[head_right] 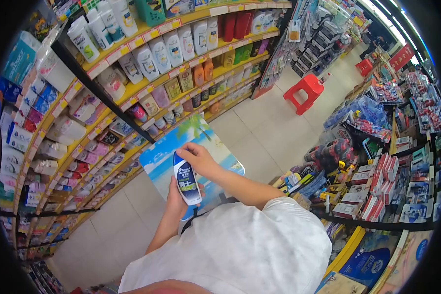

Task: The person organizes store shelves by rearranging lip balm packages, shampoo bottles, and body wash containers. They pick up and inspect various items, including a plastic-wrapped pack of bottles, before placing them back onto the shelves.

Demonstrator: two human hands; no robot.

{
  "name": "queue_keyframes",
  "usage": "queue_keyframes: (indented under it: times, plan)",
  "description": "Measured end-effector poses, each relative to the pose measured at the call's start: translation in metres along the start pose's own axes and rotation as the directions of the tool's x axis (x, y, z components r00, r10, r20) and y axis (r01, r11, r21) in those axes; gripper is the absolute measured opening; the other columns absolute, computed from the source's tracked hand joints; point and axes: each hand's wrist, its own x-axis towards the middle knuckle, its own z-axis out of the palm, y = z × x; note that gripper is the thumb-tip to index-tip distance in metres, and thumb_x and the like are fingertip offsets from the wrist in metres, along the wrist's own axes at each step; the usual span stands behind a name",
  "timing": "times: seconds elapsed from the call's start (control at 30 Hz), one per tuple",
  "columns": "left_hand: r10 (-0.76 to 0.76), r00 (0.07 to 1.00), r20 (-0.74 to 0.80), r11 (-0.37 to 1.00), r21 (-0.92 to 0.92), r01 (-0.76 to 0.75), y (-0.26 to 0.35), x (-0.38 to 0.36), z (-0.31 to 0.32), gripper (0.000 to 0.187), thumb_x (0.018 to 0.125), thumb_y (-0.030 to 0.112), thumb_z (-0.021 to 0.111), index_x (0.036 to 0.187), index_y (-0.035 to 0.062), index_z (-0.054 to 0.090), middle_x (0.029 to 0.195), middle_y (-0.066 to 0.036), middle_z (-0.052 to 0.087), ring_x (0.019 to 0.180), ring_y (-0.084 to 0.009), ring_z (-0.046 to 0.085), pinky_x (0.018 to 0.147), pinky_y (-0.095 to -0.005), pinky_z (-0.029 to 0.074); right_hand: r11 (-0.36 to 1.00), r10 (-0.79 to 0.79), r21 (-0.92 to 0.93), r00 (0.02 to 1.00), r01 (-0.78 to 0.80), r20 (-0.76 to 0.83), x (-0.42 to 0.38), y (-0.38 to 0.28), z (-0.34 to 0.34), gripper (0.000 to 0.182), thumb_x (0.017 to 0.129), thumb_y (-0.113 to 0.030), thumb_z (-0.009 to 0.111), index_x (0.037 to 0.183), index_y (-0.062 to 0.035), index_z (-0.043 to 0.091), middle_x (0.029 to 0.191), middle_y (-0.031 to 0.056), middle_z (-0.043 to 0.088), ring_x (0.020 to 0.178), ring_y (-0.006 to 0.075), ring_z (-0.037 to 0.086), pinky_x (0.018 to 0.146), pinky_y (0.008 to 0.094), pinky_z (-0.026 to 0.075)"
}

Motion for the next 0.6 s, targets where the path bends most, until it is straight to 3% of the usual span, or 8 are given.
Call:
queue_keyframes:
  times: [0.1,0.17,0.2,0.3,0.33,0.4,0.5,0.6]
  plan:
    - [-0.005,1.0,-0.002,0.997,-0.073,0.005,-0.003,0.012,0.008,0.067,0.109,0.055,0.017,0.141,0.0061,0.049,0.109,-0.02,0.071,0.086,-0.0313,0.074,0.05,-0.0363,0.058,1.0,0.031,0.002,1.0,-0.031,-0.005,-0.011,-0.008,-0.008,0.024,0.104,-0.029,0.062,0.112,-0.0077,0.066,0.088,-0.0028,0.066,0.071,0.0029,0.058,0.06,0.0203,0.045]
    - [0.116,0.993,0.022,0.992,-0.04,-0.115,-0.004,0.026,0.017,0.061,0.11,0.053,0.021,0.14,0.0075,0.048,0.113,-0.019,0.069,0.087,-0.0313,0.074,0.051,-0.038,0.06,0.999,0.053,-0.01,0.997,-0.053,0.056,-0.008,-0.016,-0.023,0.025,0.104,-0.029,0.061,0.115,-0.0073,0.066,0.089,-0.0024,0.067,0.071,0.0029,0.058,0.059,0.0206,0.045]
    - [0.152,0.988,-0.014,0.987,-0.047,-0.153,-0.002,0.032,0.026,0.056,0.11,0.05,0.024,0.139,0.0076,0.046,0.117,-0.018,0.067,0.089,-0.0306,0.074,0.056,-0.0402,0.061,0.993,0.11,-0.059,0.992,-0.106,0.068,-0.005,-0.018,-0.035,0.026,0.103,-0.025,0.064,0.121,-0.0062,0.064,0.092,-0.0018,0.068,0.075,0.0033,0.06,0.061,0.021,0.046]
    - [0.27,0.954,-0.131,0.959,-0.055,-0.279,0.002,0.058,0.06,0.045,0.111,0.043,0.032,0.137,0.0082,0.042,0.127,-0.016,0.061,0.099,-0.029,0.071,0.069,-0.0464,0.065,0.998,-0.019,-0.056,0.98,0.031,0.196,0.015,-0.014,-0.072,0.031,0.099,-0.021,0.071,0.122,-0.0022,0.063,0.09,0.0008,0.069,0.07,0.0045,0.06,0.056,0.0231,0.048]
    - [0.313,0.932,-0.181,0.943,-0.058,-0.327,0.0,0.071,0.071,0.042,0.111,0.041,0.034,0.136,0.0085,0.04,0.128,-0.015,0.058,0.104,-0.0289,0.069,0.072,-0.0483,0.065,0.992,0.1,-0.102,0.966,-0.078,0.239,0.021,-0.018,-0.094,0.039,0.095,-0.018,0.075,0.127,-0.0007,0.061,0.099,0.0014,0.07,0.071,0.0045,0.058,0.058,0.0226,0.049]
    - [0.42,0.889,-0.185,0.897,-0.063,-0.437,-0.013,0.106,0.079,0.034,0.11,0.03,0.041,0.137,0.0085,0.039,0.131,-0.012,0.053,0.119,-0.0268,0.062,0.084,-0.0508,0.064,0.991,0.007,-0.128,0.952,0.034,0.307,0.036,-0.02,-0.127,0.044,0.093,-0.017,0.076,0.13,-0.0001,0.06,0.106,0.0017,0.07,0.071,0.0043,0.056,0.058,0.0223,0.048]
    - [0.599,0.759,-0.255,0.798,0.115,-0.591,-0.03,0.161,0.115,0.04,0.111,0.028,0.041,0.146,0.0106,0.033,0.137,-0.015,0.056,0.12,-0.0319,0.065,0.088,-0.0536,0.063,0.977,-0.028,-0.185,0.921,0.108,0.388,0.055,-0.046,-0.176,0.055,0.089,-0.015,0.079,0.137,-0.0015,0.057,0.116,0.0027,0.068,0.07,0.0038,0.053,0.057,0.0209,0.047]
    - [0.629,0.728,-0.272,0.769,0.081,-0.634,-0.032,0.184,0.177,0.048,0.109,0.021,0.046,0.153,0.0089,0.03,0.141,-0.016,0.053,0.125,-0.0339,0.062,0.097,-0.0564,0.058,0.924,-0.068,-0.292,0.857,0.247,0.511,0.073,-0.074,-0.228,0.056,0.09,-0.016,0.079,0.139,-0.0043,0.055,0.117,0.0022,0.067,0.078,0.0062,0.057,0.061,0.0232,0.049]
